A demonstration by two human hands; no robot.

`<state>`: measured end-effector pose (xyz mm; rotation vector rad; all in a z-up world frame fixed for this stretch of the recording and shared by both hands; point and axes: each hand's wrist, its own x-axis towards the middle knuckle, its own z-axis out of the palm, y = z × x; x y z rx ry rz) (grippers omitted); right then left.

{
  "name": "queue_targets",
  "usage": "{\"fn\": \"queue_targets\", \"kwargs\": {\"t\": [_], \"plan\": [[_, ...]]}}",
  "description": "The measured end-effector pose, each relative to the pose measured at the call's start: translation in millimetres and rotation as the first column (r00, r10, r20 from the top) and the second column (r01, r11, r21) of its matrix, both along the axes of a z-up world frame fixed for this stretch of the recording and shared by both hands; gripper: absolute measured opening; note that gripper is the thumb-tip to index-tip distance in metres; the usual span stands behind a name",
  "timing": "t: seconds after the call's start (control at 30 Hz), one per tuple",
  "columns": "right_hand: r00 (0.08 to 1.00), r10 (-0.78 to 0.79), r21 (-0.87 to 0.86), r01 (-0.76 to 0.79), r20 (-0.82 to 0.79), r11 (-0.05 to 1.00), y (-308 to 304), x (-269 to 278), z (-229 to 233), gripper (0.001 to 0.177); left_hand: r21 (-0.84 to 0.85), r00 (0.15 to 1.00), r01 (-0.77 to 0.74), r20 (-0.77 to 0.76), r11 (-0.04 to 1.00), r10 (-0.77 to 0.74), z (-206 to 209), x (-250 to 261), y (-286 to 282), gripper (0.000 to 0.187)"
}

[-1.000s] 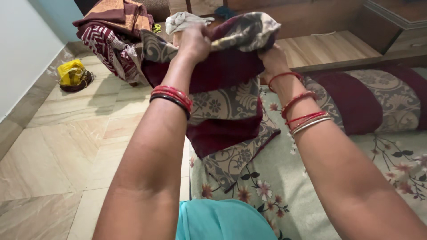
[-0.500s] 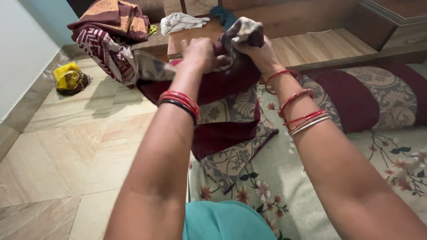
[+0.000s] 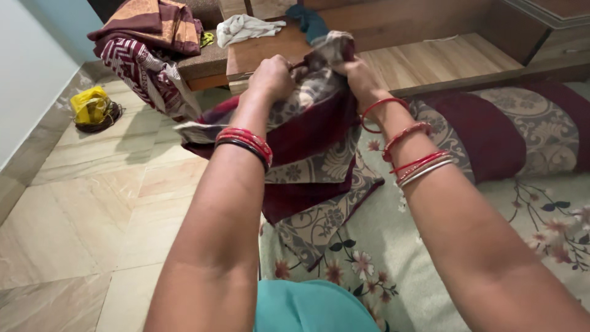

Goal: The person removes a maroon and beige patterned pillowcase from a pillow, then places a blue and white checkered pillowcase onto the same pillow. The person smooths the new pillowcase and adjusts the pillow on the bed.

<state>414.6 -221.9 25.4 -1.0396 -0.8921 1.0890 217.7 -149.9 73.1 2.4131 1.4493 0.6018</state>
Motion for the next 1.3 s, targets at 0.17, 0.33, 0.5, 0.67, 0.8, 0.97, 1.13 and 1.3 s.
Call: {"fn": "queue_targets", "kwargs": {"t": [0.17,0.33,0.5,0.67,0.8,0.97,1.13,1.3], "plan": [[0.944,-0.108,-0.011,0.117,0.313,0.993,-9,-6,1,0.027,0.074,0.987,-0.028,0.159,0.997,0.016,-18,9,5,0.028],[0.953,-0.066,0.058,0.051,0.296,0.997,6,29,-49,0.033,0.295,0.979,-0.082,0.205,0.952,0.021,-23,5,4,0.029],[0.951,-0.074,0.016,0.072,0.299,0.997,25,19,-67,0.042,0.456,0.999,0.01,0.037,0.89,-0.03,-32,5,10,0.03],[0.954,0.016,0.091,-0.045,0.3,0.995,13,21,-62,0.053,0.22,0.996,-0.046,-0.069,0.974,0.062,-39,-11,9,0.051],[0.925,-0.146,-0.036,0.169,0.351,0.985,0,35,-84,0.047,0.127,0.981,0.012,-0.195,0.992,0.013,-36,-26,-2,0.086],[0.724,-0.281,0.086,0.294,0.63,0.952,1,40,-89,0.048,0.016,0.95,0.026,-0.312,1.0,-0.02,-40,-24,-14,0.065],[0.263,-0.4,0.414,0.003,0.878,0.91,-10,22,-25,0.094,0.109,0.969,0.1,-0.235,0.989,-0.072,-74,-5,-9,0.046],[0.009,-0.026,0.026,-0.01,1.0,1.0,-24,-31,-10,0.09,-0.003,0.952,0.142,-0.273,0.99,-0.138,-64,2,-13,0.043]]}}
